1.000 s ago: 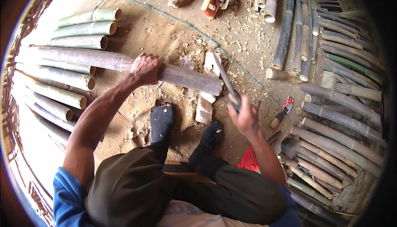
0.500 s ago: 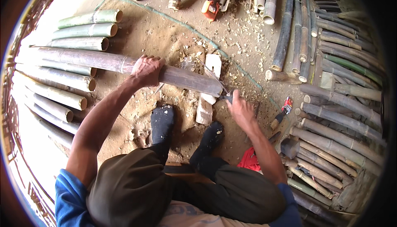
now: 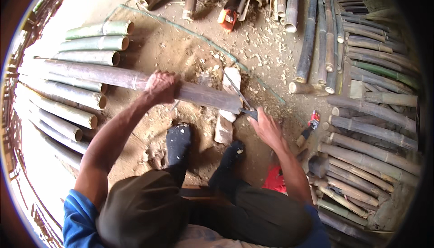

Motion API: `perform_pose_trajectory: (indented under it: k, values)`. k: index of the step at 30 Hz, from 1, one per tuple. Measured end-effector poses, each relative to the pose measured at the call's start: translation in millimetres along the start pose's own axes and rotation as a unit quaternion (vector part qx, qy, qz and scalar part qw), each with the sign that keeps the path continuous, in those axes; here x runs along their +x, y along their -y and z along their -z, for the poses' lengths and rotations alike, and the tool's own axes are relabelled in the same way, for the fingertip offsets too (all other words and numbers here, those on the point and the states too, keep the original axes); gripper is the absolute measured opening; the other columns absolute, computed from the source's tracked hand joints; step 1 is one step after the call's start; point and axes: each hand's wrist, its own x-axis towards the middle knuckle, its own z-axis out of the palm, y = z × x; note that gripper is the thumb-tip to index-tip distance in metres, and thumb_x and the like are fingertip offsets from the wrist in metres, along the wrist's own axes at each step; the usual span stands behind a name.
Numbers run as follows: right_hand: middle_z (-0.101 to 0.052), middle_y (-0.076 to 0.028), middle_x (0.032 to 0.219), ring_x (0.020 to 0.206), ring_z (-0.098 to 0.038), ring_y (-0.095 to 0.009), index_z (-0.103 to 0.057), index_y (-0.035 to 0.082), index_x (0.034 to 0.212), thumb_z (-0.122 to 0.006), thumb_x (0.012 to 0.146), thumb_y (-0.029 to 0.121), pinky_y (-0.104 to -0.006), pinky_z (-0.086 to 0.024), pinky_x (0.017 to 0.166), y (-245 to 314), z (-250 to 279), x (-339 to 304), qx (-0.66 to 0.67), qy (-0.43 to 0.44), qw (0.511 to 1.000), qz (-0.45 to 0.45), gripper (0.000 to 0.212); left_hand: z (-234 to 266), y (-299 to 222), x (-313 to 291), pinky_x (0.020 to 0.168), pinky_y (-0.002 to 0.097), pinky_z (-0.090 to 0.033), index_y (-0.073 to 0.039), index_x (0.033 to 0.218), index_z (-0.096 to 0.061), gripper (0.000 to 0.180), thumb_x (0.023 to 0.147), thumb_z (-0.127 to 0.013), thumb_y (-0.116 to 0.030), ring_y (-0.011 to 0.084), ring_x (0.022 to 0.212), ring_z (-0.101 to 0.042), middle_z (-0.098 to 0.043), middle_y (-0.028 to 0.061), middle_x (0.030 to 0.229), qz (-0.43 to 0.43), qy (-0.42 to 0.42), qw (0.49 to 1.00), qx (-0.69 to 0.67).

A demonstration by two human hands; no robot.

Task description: The person chops a notch into a bamboo pole using a large knife, then stands the pole up and sets it down before resuming the chopping.

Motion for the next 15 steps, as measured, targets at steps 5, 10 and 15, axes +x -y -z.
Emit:
perform_pose_trajectory:
  k: [5, 10, 15]
  values:
    - [-0.071, -0.028, 0.091, 0.079, -0.071, -0.05, -0.048, 0.0, 0.13, -0.064, 0.105, 0.029, -0.0546, -0.055, 0.065, 48, 34, -24, 0.135, -0.019, 0.99, 0.03, 0.041, 23, 21, 6, 0.07, 0.0349, -0.057, -0.01, 0.108, -0.069, 0.065, 0.057, -0.103, -0.031, 0.0185, 0.081, -0.067, -0.074, 0.0027, 0.094, 0.004, 0.226, 0.969, -0.101]
    - [-0.071, -0.024, 0.091, 0.075, -0.074, -0.039, -0.054, 0.0, 0.125, -0.067, 0.103, 0.021, -0.0471, -0.058, 0.062, 74, 65, -33, 0.095, -0.134, 0.981, 0.098, 0.033, 25, 8, 0, 0.071, 0.037, -0.058, -0.013, 0.1, -0.072, 0.056, 0.055, -0.1, -0.027, 0.0208, 0.076, -0.068, -0.074, 0.0034, 0.089, 0.052, 0.201, 0.975, -0.083]
    - [-0.073, -0.021, 0.088, 0.067, -0.074, -0.032, -0.054, 0.001, 0.113, -0.065, 0.105, 0.02, -0.0454, -0.061, 0.055, 16, -2, -24, 0.028, -0.137, 0.983, 0.119, 0.024, 9, 2, -8, 0.081, 0.0424, -0.059, -0.013, 0.096, -0.069, 0.047, 0.055, -0.092, -0.016, 0.0261, 0.086, -0.07, -0.072, 0.0056, 0.092, 0.006, 0.058, 0.996, -0.066]
